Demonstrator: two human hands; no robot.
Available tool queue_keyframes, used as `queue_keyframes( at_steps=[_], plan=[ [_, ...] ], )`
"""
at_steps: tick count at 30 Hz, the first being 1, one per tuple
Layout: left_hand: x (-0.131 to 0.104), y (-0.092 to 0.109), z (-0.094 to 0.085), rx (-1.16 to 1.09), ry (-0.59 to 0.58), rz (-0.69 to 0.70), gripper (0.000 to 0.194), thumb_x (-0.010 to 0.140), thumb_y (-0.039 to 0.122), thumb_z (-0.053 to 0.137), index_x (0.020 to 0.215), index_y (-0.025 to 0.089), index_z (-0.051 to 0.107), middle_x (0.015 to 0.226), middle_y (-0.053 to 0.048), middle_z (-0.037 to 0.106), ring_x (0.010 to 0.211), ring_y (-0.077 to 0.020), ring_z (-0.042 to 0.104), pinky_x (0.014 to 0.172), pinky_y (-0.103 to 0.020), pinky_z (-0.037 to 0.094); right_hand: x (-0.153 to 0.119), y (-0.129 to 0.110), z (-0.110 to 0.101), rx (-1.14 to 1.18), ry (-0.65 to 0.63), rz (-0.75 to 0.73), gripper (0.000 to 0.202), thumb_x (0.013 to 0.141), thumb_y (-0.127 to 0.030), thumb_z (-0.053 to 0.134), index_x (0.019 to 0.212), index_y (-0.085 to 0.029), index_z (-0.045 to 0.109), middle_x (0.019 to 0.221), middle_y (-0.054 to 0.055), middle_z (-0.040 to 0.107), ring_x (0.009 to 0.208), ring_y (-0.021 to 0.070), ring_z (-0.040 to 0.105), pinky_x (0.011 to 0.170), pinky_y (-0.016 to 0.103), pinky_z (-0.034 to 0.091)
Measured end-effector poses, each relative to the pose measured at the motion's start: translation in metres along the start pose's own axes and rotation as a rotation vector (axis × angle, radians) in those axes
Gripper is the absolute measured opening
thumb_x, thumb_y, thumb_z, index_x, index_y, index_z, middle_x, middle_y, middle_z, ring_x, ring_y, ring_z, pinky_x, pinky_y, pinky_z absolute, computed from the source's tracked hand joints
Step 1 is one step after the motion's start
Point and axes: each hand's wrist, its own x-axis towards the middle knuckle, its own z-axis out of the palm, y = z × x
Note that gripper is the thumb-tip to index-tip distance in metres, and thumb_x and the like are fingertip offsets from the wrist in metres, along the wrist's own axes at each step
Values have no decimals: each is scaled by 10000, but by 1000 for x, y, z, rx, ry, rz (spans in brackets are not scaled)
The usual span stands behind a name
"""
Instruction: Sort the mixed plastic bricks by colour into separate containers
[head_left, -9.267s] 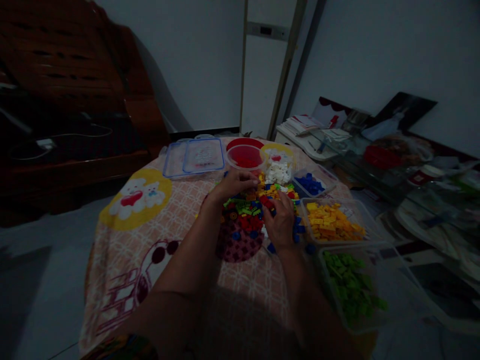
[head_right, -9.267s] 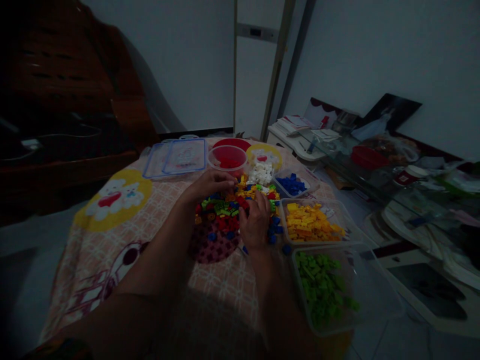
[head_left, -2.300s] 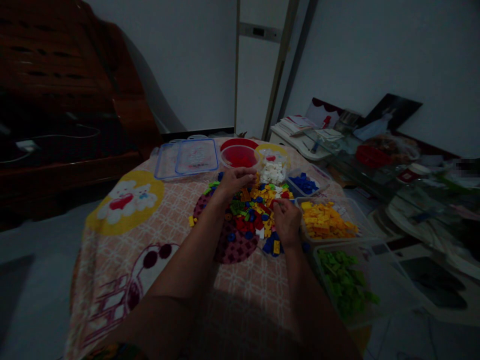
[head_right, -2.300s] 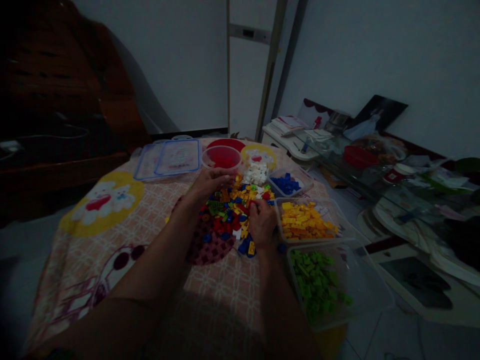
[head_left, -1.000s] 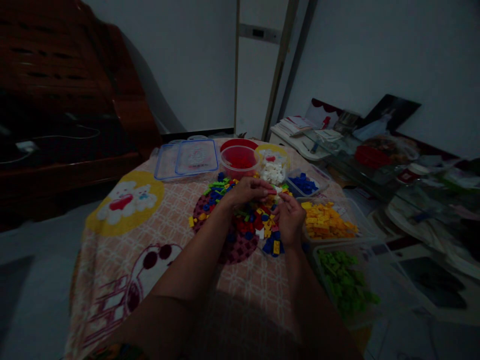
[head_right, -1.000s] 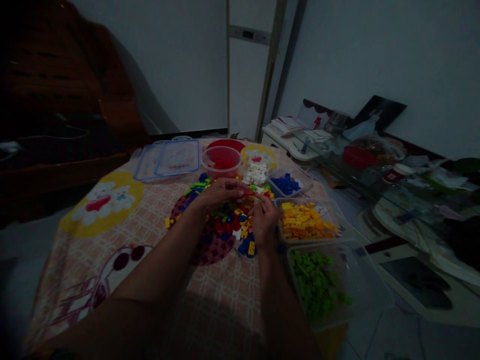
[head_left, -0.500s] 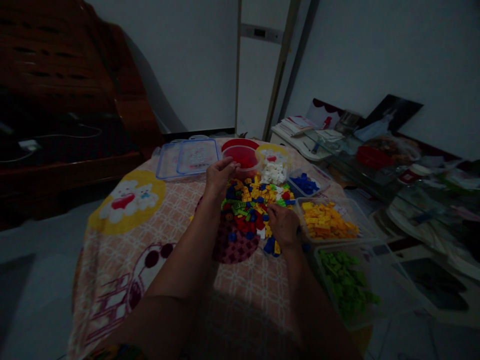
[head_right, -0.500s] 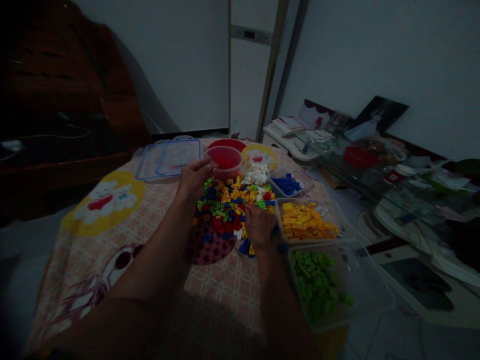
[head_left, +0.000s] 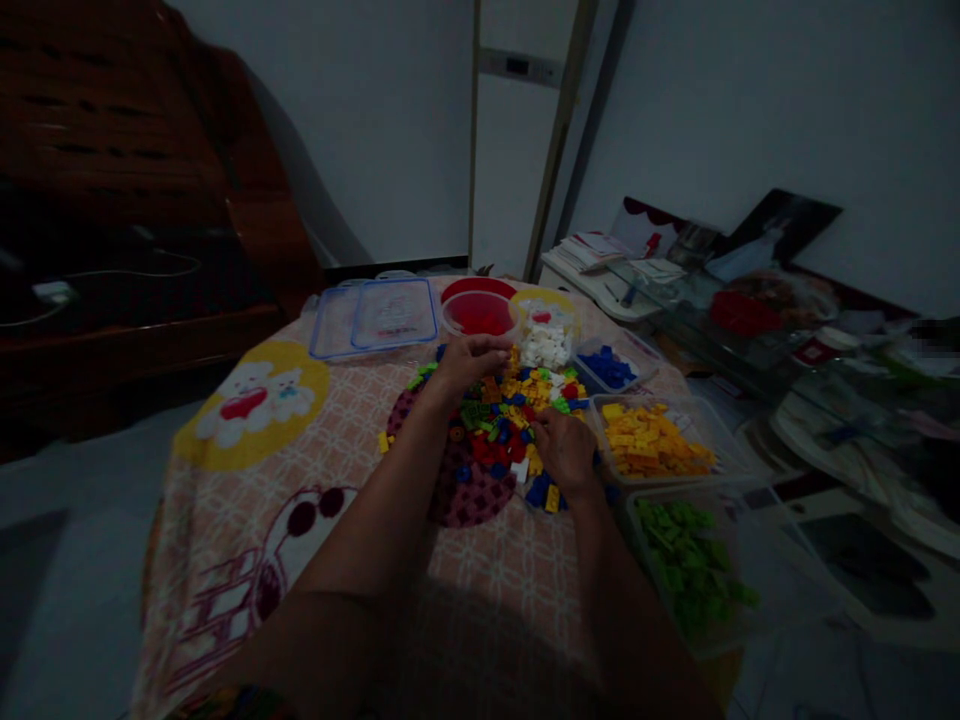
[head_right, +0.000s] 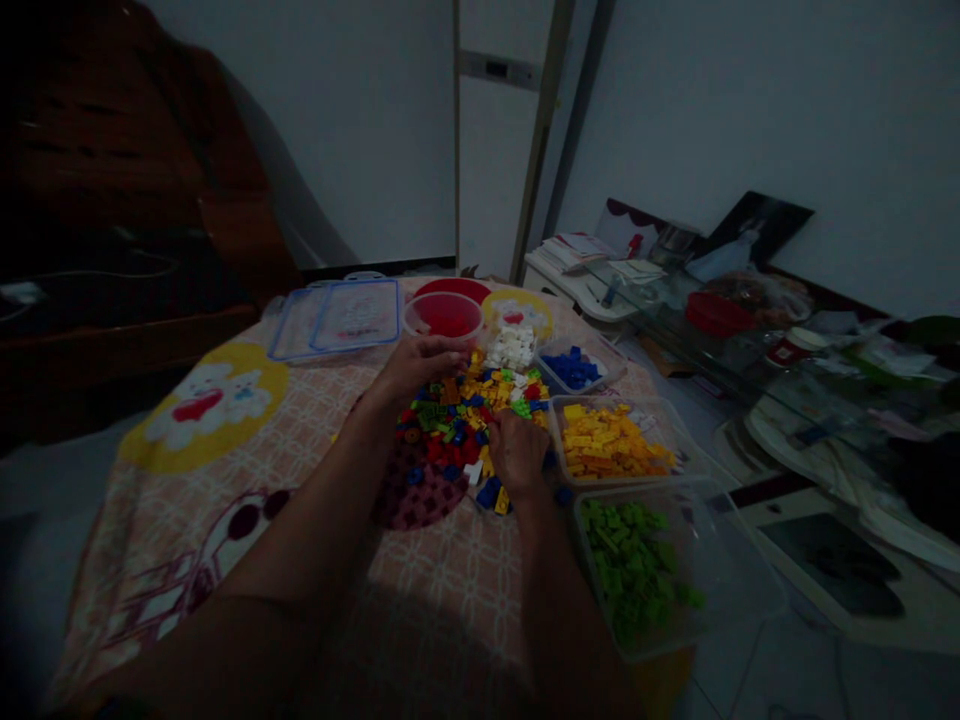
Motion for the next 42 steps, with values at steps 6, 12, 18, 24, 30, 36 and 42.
queue_keyframes(
  at_steps=[6,12,18,24,30,36,42],
  plan=[
    [4,-10,4,188,-242,-40,362,639,313,814,940,116,776,792,-60,749,661,-157,661,671,-279,546,0,-1,2,65,66,27,238,984,-334,542,1036,-232,751,959,71,784,913,219,721,708,277,404],
    [0,-13,15,410,-404,4,281,643,257,769,885,117,797,773,-50,751,682,-166,658,640,-240,511,0,0,6,150,165,26,229,971,-308,559,1070,-224,747,945,70,786,862,208,713,707,271,400],
    [-5,-7,20,439,-427,6,180,673,237,731,793,114,785,677,-36,718,599,-138,621,587,-218,475,1,2,8,214,201,11,235,965,-280,556,1077,-213,752,927,79,786,843,216,714,711,276,416],
    [-2,-8,15,408,-298,3,150,693,267,732,725,121,734,578,-8,647,509,-109,553,519,-202,425,1,2,8,302,254,14,263,961,-260,528,1081,-207,755,933,83,788,861,221,720,731,278,440],
    [-3,-2,9,286,-131,-53,208,703,321,755,674,132,674,558,-6,622,468,-107,531,467,-205,389,1,2,9,319,267,10,254,954,-253,532,1055,-216,762,904,75,784,853,218,718,752,274,452],
    [-1,3,2,53,130,-41,222,678,297,798,709,117,672,559,-11,630,466,-94,546,486,-204,450,2,4,13,315,280,-14,246,955,-261,533,1030,-221,764,893,69,783,841,211,714,753,266,460],
    [6,5,-5,-250,481,31,254,667,252,834,774,120,646,639,2,662,559,-86,631,608,-204,555,1,3,16,308,275,-27,244,963,-275,527,992,-228,765,919,64,781,879,205,711,768,255,455]
  ],
)
